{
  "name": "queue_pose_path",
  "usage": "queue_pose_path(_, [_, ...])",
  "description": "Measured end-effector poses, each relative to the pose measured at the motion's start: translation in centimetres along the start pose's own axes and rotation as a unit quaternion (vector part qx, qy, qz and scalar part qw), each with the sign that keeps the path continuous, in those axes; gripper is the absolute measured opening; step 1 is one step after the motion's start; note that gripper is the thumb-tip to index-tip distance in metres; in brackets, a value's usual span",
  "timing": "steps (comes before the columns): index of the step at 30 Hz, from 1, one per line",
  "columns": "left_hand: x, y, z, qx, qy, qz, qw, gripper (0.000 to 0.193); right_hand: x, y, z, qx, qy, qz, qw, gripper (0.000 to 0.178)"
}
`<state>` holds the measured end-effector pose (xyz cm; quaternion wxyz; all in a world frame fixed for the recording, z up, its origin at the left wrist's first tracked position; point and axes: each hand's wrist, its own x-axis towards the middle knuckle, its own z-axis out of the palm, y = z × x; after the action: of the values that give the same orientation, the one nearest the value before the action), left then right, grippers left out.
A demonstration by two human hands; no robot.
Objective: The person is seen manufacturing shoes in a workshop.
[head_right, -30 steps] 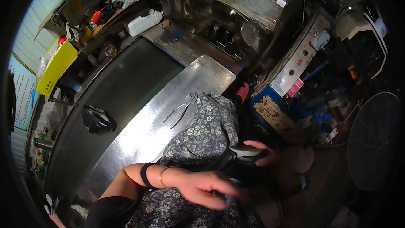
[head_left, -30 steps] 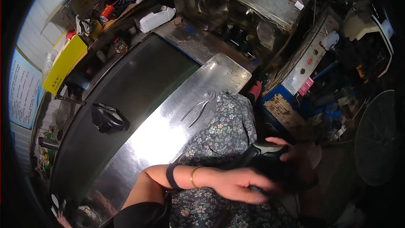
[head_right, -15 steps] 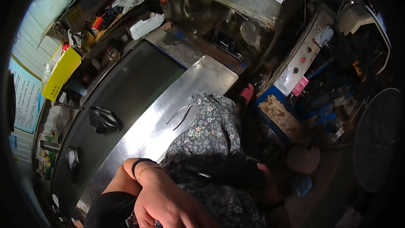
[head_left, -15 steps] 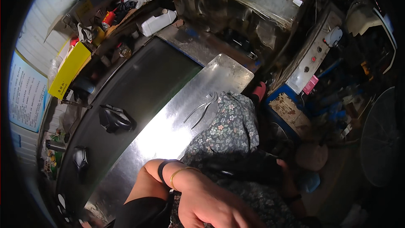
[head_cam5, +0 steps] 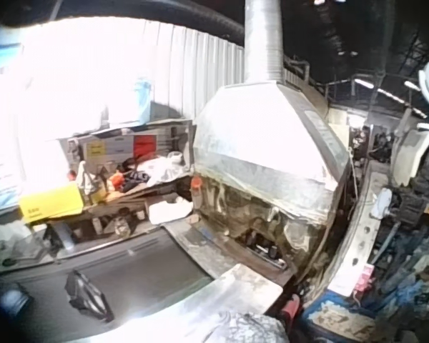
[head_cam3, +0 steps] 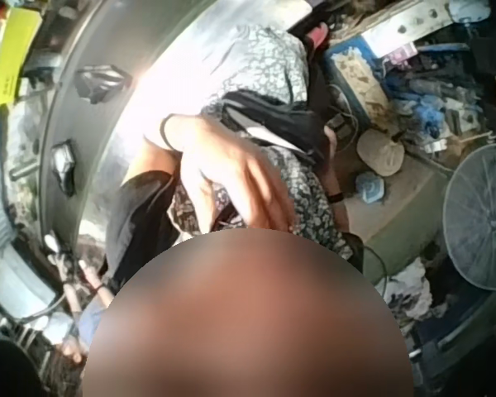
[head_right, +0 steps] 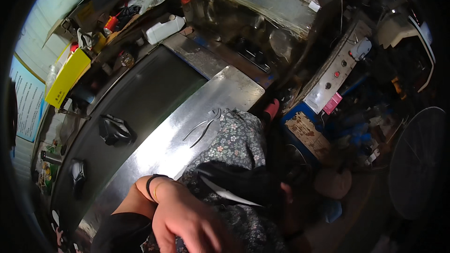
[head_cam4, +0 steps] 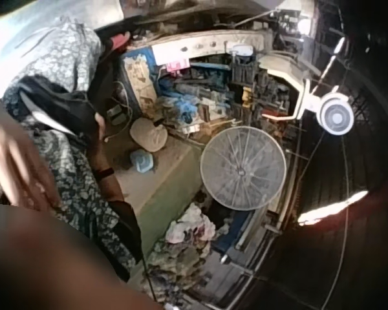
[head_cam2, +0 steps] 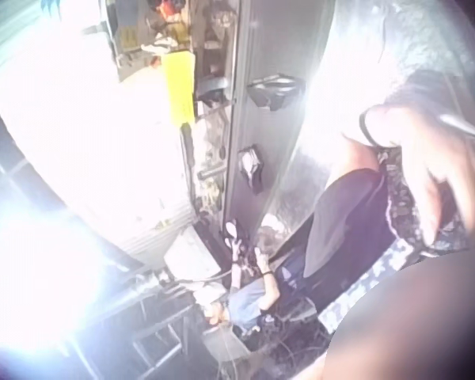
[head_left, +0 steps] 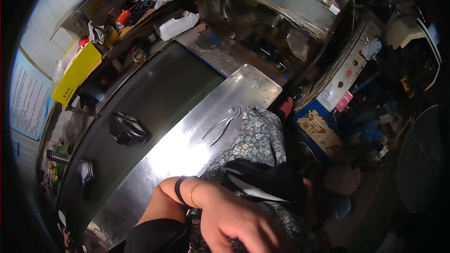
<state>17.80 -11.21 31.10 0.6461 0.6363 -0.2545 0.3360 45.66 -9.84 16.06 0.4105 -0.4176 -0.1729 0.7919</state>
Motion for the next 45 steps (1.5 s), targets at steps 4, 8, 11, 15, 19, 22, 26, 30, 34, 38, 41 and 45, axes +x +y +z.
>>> queue_pose_path(4, [-7.0,1.4,-1.1,0.087,0.283,-0.108,0.949,0.049,5.5,-1.5,1.4,0.017,-0.061,-0.089,0.994,0.048])
queue_pose_path(8, [-18.3,-0.3,0.7,0.276,0.712,-0.232,0.603,0.031,16.3,-5.5,5.5,0.096,-0.031,-0.141,0.985,0.048])
queue_pose_path(11, [-28.2,-0.5,3.9,0.305,0.848,-0.262,0.346,0.037,27.2,-6.5,10.4,-0.038,-0.095,-0.297,0.949,0.043])
queue_pose_path(15, [-37.7,2.7,7.4,0.553,0.697,-0.457,-0.001,0.071,39.4,-3.5,16.0,-0.373,-0.003,-0.380,0.846,0.080])
queue_pose_path(19, [-43.0,7.2,5.7,0.443,0.754,-0.454,-0.170,0.098,39.5,0.6,15.5,-0.504,-0.054,-0.311,0.804,0.073])
queue_pose_path(22, [-44.9,9.3,3.1,0.327,0.915,-0.234,-0.024,0.128,32.1,0.0,11.1,-0.463,-0.238,-0.191,0.832,0.039])
queue_pose_path(26, [-44.2,9.8,-0.1,0.280,0.947,-0.160,0.008,0.132,20.6,-0.8,4.5,-0.507,-0.156,-0.219,0.819,0.027])
queue_pose_path(30, [-38.6,9.8,1.1,0.225,0.953,-0.113,0.167,0.101,14.0,-0.9,2.2,-0.427,0.001,-0.151,0.891,0.027])
queue_pose_path(34, [-29.7,6.8,4.5,0.102,0.871,-0.088,0.473,0.079,13.2,-1.0,7.6,-0.415,-0.157,-0.197,0.874,0.032])
queue_pose_path(38, [-20.5,0.0,6.6,0.248,0.738,-0.226,0.586,0.102,12.6,-2.3,15.1,-0.361,-0.212,-0.287,0.861,0.051])
queue_pose_path(41, [-15.5,-1.2,6.3,0.296,0.517,-0.307,0.742,0.122,8.6,-4.1,16.9,-0.501,-0.133,-0.460,0.721,0.041])
queue_pose_path(45, [-11.9,-4.4,0.8,0.041,0.690,-0.103,0.715,0.084,3.2,-3.2,16.7,-0.550,-0.241,-0.550,0.581,0.045])
